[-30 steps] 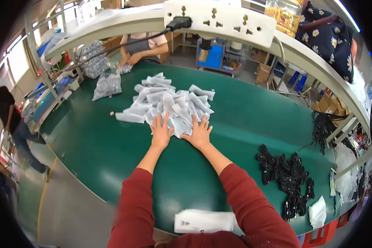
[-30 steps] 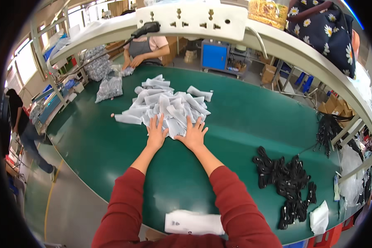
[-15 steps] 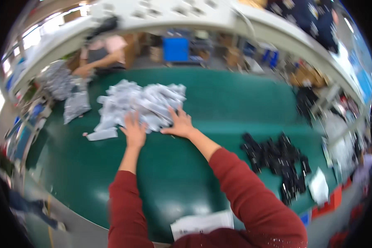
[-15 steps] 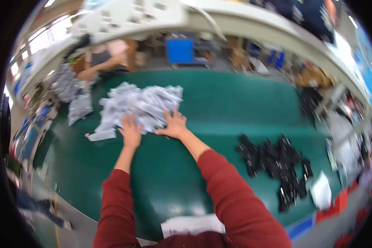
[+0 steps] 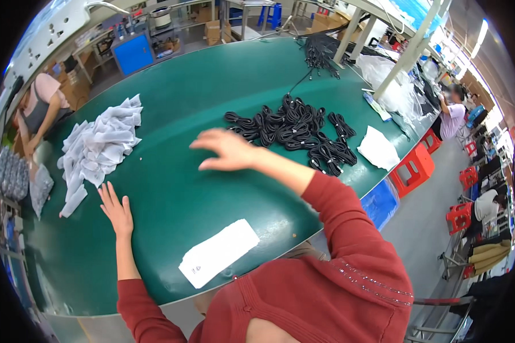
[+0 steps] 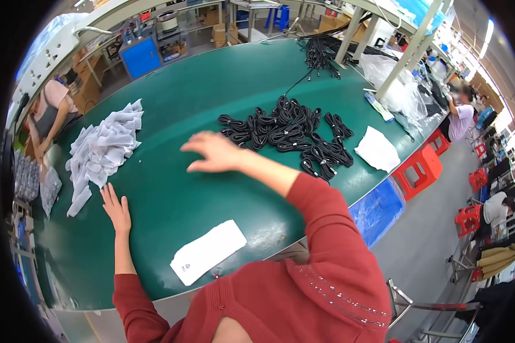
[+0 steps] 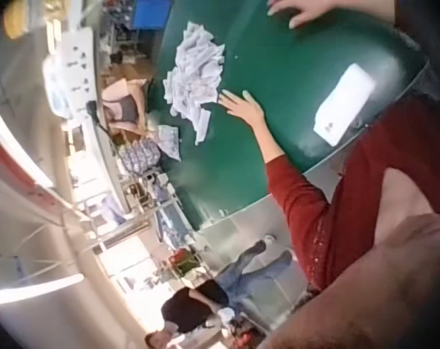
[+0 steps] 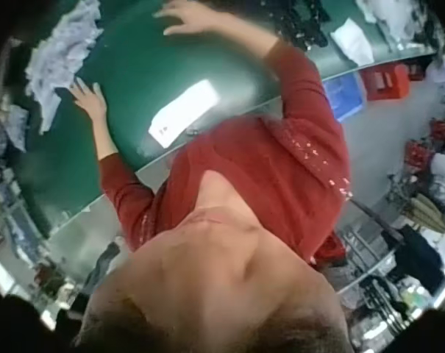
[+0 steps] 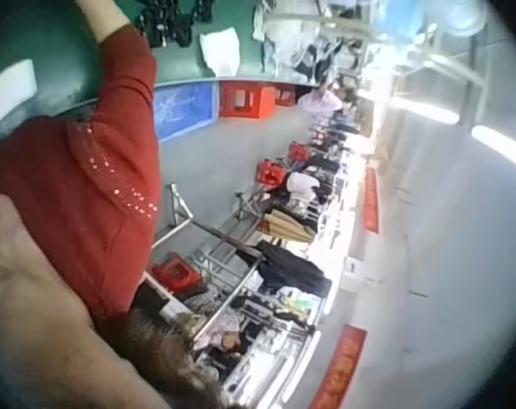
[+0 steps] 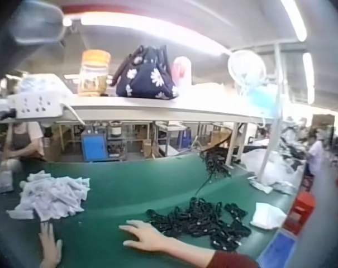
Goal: The person repeatedly picks up black cables from a pile on a green workbench, places each cable into a white paper sleeve, and sets the packaged unit aside. The process is continuous and repetitive, with the person handling one cable at a time.
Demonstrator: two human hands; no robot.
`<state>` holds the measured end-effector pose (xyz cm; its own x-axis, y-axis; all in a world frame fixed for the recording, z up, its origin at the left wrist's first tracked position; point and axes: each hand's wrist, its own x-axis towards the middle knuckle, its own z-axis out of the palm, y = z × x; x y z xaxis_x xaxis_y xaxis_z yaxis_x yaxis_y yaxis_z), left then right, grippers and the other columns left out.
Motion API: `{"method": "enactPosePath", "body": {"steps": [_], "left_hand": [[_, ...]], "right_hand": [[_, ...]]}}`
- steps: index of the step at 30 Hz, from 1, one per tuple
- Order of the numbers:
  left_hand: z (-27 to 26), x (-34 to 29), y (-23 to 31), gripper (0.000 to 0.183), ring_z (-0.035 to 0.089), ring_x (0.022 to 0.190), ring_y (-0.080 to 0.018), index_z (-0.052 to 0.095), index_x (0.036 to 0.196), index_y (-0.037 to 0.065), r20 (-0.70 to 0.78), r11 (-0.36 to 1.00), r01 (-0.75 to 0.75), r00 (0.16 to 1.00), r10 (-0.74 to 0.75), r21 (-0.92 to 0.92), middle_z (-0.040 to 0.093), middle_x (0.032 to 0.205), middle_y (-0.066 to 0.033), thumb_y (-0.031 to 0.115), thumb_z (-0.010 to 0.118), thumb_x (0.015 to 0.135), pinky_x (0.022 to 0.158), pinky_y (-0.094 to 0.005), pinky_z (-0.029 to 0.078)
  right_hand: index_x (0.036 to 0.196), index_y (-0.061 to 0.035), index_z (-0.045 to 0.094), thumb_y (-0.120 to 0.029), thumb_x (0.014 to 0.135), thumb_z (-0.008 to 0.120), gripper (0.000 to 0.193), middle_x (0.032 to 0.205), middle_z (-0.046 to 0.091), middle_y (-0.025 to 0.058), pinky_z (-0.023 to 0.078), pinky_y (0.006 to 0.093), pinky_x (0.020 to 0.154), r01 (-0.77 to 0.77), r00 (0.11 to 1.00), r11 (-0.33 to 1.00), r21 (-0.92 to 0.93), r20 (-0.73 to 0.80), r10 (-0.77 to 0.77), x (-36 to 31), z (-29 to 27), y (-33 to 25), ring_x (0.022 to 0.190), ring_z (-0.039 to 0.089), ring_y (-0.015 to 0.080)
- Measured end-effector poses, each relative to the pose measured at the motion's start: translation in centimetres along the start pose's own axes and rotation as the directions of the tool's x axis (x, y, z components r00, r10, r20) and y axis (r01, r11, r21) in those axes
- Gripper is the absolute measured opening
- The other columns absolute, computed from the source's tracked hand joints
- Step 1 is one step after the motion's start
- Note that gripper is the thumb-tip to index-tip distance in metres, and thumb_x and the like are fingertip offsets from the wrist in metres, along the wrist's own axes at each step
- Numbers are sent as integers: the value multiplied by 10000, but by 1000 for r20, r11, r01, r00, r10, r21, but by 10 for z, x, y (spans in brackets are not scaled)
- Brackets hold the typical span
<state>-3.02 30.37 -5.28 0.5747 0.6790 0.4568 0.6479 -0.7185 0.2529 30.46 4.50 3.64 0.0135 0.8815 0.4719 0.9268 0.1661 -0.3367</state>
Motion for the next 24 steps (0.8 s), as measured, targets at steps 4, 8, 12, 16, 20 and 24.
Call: {"method": "enactPosePath", "body": {"steps": [4, 8, 12, 16, 20, 24], "left_hand": [[-13, -31, 31, 626, 111, 1495, -349, 211, 1544, 77, 24, 987, -50, 998, 54, -152, 206, 1598, -150, 382, 390, 1028, 1172, -542, 136], [-13, -59, 32, 557, 239, 1455, -352, 308, 1502, 27, -12, 961, -23, 1000, 21, -277, 331, 1534, -189, 329, 389, 1041, 1174, -389, 208], [-32, -90, 34, 474, 445, 1328, -290, 430, 1424, 5, -12, 786, 202, 966, -257, -584, 470, 1435, -172, 267, 464, 1031, 1115, -370, 328], [-82, -120, 120, 327, 574, 1112, -193, 571, 1264, 1, -133, 749, 150, 944, -303, -645, 601, 1200, -118, 116, 593, 958, 934, -306, 456], [-112, -143, 209, 222, 587, 919, -165, 672, 1057, 36, -53, 784, -29, 999, -4, -620, 617, 1014, -86, 25, 687, 835, 748, -279, 484], [-88, -159, 245, 195, 599, 846, -221, 673, 968, 24, 62, 797, -173, 965, 254, -578, 609, 956, -102, 49, 740, 786, 682, -307, 491]], "right_hand": [[1345, -180, 536, -597, 821, 636, 677, 1379, 462, 277, 336, 584, 1044, -337, 939, 831, -443, -229, 258, -41, -40, 79, 1293, 422, 457], [1362, -171, 533, -585, 919, 496, 608, 1350, 532, 150, 324, 562, 1036, -457, 854, 736, -498, -17, 519, -50, -21, 103, 1262, 481, 355], [1187, -147, 646, -428, 930, 529, 398, 1131, 654, 80, 381, 534, 935, -379, 920, 800, -465, -97, 380, -61, -7, 77, 1091, 586, 285], [1046, -72, 683, -345, 832, 617, 353, 1015, 670, 87, 393, 498, 920, -342, 940, 842, -417, -172, 296, -91, -1, 52, 1021, 602, 272], [997, -26, 668, -205, 774, 627, 289, 947, 658, 116, 390, 453, 918, -303, 910, 912, -275, -368, 192, -102, -2, 36, 968, 593, 302], [1012, -22, 613, -123, 766, 638, 268, 959, 626, 119, 417, 421, 886, -309, 824, 947, -93, -523, 218, -105, -8, 2, 926, 587, 312]]}}
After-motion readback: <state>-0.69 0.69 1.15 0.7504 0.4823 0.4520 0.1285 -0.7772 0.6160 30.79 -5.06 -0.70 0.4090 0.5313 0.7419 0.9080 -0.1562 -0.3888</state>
